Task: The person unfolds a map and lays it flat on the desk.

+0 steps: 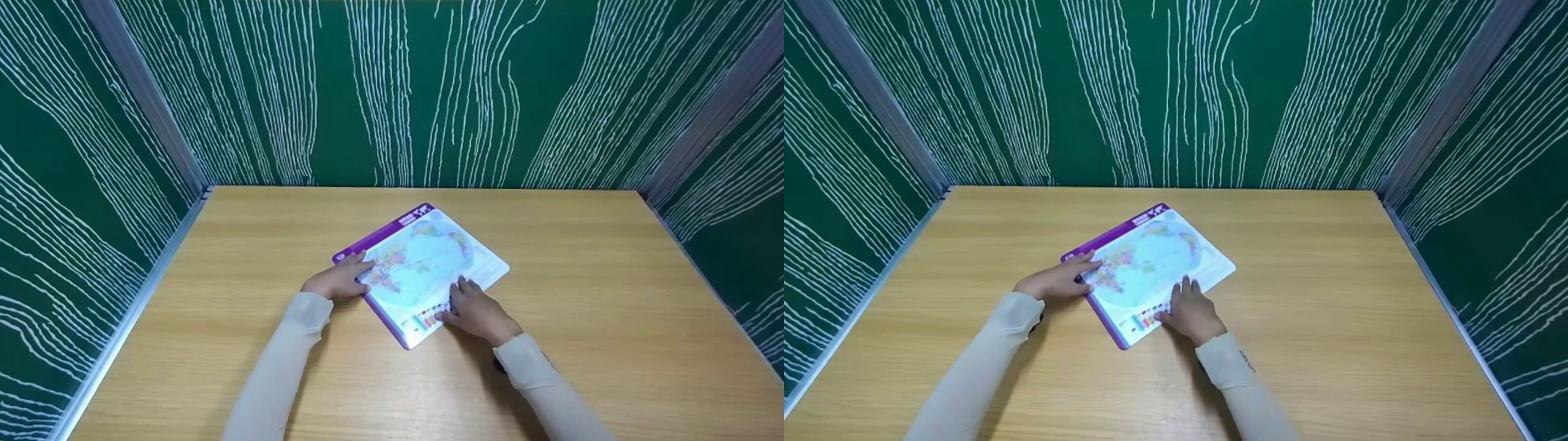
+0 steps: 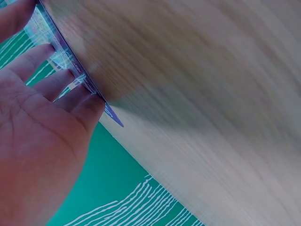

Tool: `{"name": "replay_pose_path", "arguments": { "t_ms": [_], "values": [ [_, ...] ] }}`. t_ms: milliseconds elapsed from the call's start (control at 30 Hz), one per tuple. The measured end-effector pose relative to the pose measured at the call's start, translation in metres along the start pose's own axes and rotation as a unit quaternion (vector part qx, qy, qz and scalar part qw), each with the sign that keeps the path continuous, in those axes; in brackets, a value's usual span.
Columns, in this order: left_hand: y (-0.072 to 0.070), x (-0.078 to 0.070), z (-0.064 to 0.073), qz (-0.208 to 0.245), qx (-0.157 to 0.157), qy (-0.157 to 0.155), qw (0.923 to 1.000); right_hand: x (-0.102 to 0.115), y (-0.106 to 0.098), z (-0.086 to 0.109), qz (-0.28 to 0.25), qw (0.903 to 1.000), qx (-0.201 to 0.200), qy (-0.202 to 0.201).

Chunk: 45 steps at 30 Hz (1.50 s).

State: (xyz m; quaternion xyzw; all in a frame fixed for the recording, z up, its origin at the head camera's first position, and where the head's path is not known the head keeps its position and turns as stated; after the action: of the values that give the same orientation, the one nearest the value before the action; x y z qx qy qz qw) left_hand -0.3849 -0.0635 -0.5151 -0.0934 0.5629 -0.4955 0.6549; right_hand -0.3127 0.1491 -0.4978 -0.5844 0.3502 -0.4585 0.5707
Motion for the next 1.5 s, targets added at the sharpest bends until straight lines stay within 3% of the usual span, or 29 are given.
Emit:
{"name": "replay_pose_path", "arguments": {
  "t_ms": [200, 533, 700, 900, 1200, 1500],
  "values": [
    [0.000, -0.005, 0.000, 0.001, 0.005, 0.033, 0.9994, 0.001, -0.003, 0.000, 0.001, 0.9998, -0.007, -0.016],
    [0.003, 0.000, 0.004, 0.027, -0.002, -0.009, 0.9996, -0.006, 0.001, -0.002, -0.019, 0.9995, 0.027, 0.000],
    [0.006, -0.004, 0.006, 0.003, -0.005, -0.003, 1.0000, -0.011, 0.003, -0.005, -0.025, 0.9987, 0.044, 0.002],
    [0.011, -0.006, 0.009, -0.026, -0.012, -0.019, 0.9994, -0.018, 0.003, -0.008, -0.041, 0.9975, 0.057, 0.000],
    [0.019, -0.013, 0.018, -0.045, -0.006, -0.026, 0.9986, -0.025, -0.003, -0.009, -0.061, 0.9970, 0.039, -0.027],
    [0.026, -0.017, 0.023, -0.060, -0.023, -0.053, 0.9965, -0.038, 0.001, -0.015, -0.091, 0.9933, 0.071, -0.006]
  ]
}}
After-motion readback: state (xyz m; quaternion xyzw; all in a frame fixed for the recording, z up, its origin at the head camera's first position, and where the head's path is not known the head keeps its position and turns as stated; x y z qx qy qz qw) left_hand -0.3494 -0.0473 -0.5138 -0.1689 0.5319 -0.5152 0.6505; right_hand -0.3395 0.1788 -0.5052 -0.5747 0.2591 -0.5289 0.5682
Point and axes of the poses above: each hand's wrist, its own z-axis away from the middle knuckle, its own y-axis out of the palm, x = y × z, the point moved 10 cm from there along -z, towards the middle knuckle, and after that the axes turned 9 degrees about z, right-handed, at the moved point
